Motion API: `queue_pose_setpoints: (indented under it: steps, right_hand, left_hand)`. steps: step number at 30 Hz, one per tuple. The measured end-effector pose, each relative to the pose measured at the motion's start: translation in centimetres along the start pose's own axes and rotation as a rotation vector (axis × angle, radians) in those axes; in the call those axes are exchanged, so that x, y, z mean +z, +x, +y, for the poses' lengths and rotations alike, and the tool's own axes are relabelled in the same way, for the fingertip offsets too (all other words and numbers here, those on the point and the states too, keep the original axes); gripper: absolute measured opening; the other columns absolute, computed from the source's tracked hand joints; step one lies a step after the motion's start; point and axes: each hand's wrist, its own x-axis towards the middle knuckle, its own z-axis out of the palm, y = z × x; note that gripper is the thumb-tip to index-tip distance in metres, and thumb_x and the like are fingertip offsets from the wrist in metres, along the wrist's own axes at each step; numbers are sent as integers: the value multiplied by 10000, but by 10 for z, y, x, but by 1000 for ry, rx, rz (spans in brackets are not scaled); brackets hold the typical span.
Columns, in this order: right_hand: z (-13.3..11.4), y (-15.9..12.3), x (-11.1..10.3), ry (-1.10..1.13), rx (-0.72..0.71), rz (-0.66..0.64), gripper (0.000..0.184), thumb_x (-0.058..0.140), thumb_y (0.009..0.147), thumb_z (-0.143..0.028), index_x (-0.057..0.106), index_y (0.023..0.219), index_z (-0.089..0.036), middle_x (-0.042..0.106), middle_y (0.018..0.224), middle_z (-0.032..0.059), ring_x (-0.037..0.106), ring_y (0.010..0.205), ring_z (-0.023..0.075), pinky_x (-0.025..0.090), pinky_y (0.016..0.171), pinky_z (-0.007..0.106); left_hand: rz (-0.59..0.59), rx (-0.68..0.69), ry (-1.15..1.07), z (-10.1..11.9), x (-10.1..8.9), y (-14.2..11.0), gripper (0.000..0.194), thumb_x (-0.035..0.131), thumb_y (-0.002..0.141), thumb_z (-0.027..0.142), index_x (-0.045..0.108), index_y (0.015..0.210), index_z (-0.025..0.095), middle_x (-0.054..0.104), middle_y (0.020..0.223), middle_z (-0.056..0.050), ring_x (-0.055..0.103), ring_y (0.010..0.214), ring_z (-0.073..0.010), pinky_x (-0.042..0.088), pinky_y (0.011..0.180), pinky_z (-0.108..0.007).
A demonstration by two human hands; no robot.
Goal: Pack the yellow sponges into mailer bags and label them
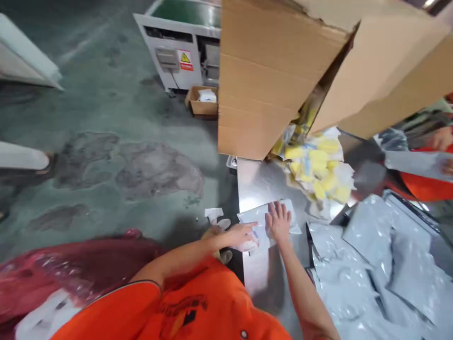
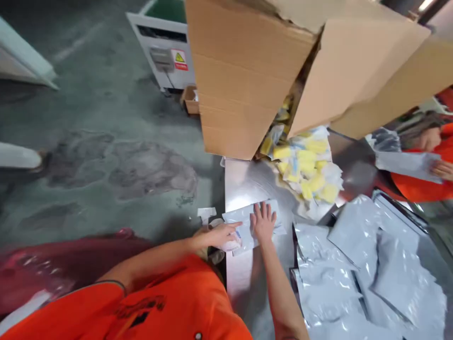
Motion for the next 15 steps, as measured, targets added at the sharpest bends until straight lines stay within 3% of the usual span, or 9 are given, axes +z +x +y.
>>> queue_pose_setpoints:
  steps: [1,3,5,6,8,10,11,13,15]
  right_hand:
    - [13,11,1,-28,43,-50,483,369,1016,-352,524,1460,-247,419,1572,145,302,1480,355,225,1149,655]
    - [37,28,1,-67,266,-42,523,324,1023,-358,477,1493,-187,389,1578,193,274,1485,384,204,1124,711]
    - [55,26,-1,-82,485,72,584,291,1028,-377,426,1506,-71,367,1553,293,285,1465,426,267,1079,725]
    - [58,17,-2,-81,503,122,603,292,1028,-383,406,1507,-36,357,1546,319,280,1463,436,292,1069,718]
    - [49,-9,0,-77,352,123,594,313,1028,-388,388,1525,-70,324,1579,287,232,1486,429,290,1089,696]
    - [23,-31,10,-80,151,15,554,340,1029,-383,394,1541,-177,298,1623,196,176,1514,408,226,1126,700]
    - [7,-34,17,-83,114,-39,541,352,1029,-374,400,1541,-206,297,1630,173,169,1517,407,185,1129,721]
    - [-19,-21,32,-74,152,-86,539,365,1028,-361,397,1544,-208,293,1631,176,167,1516,418,138,1115,758]
    - [-34,11,41,-30,183,-77,562,365,1033,-376,361,1561,-184,260,1639,191,152,1517,424,127,1107,766]
  left_hand:
    - [-64,3,50,-8,-2,4,87,683,754,91,717,719,162,603,1439,-80,682,1118,-272,479,1033,-325]
    - [-123,-3,133,-21,-7,11,121,645,775,92,735,804,167,532,1507,-79,656,1175,-289,460,1062,-341]
    - [-149,-12,178,-28,-10,16,168,621,798,109,743,893,174,495,1537,-71,624,1231,-296,446,1077,-342]
    - [-158,-14,187,-30,-12,20,182,611,806,119,742,919,177,490,1541,-68,622,1233,-297,449,1071,-343]
    - [-165,-12,173,-29,-16,29,165,598,816,143,737,898,176,496,1536,-74,642,1196,-297,468,1040,-351]
    - [-156,0,147,-24,-25,40,141,587,829,182,727,840,174,511,1525,-85,647,1178,-295,471,1027,-352]
    - [-137,3,112,-20,-31,44,134,593,825,200,725,828,173,537,1503,-93,638,1188,-296,463,1035,-351]
    - [-78,-10,35,-11,-48,50,152,615,801,228,730,884,175,632,1393,-113,619,1200,-301,444,1050,-361]
    - [-33,-49,-84,0,-67,50,216,631,776,256,721,952,169,720,1195,-117,641,1116,-295,467,1000,-376]
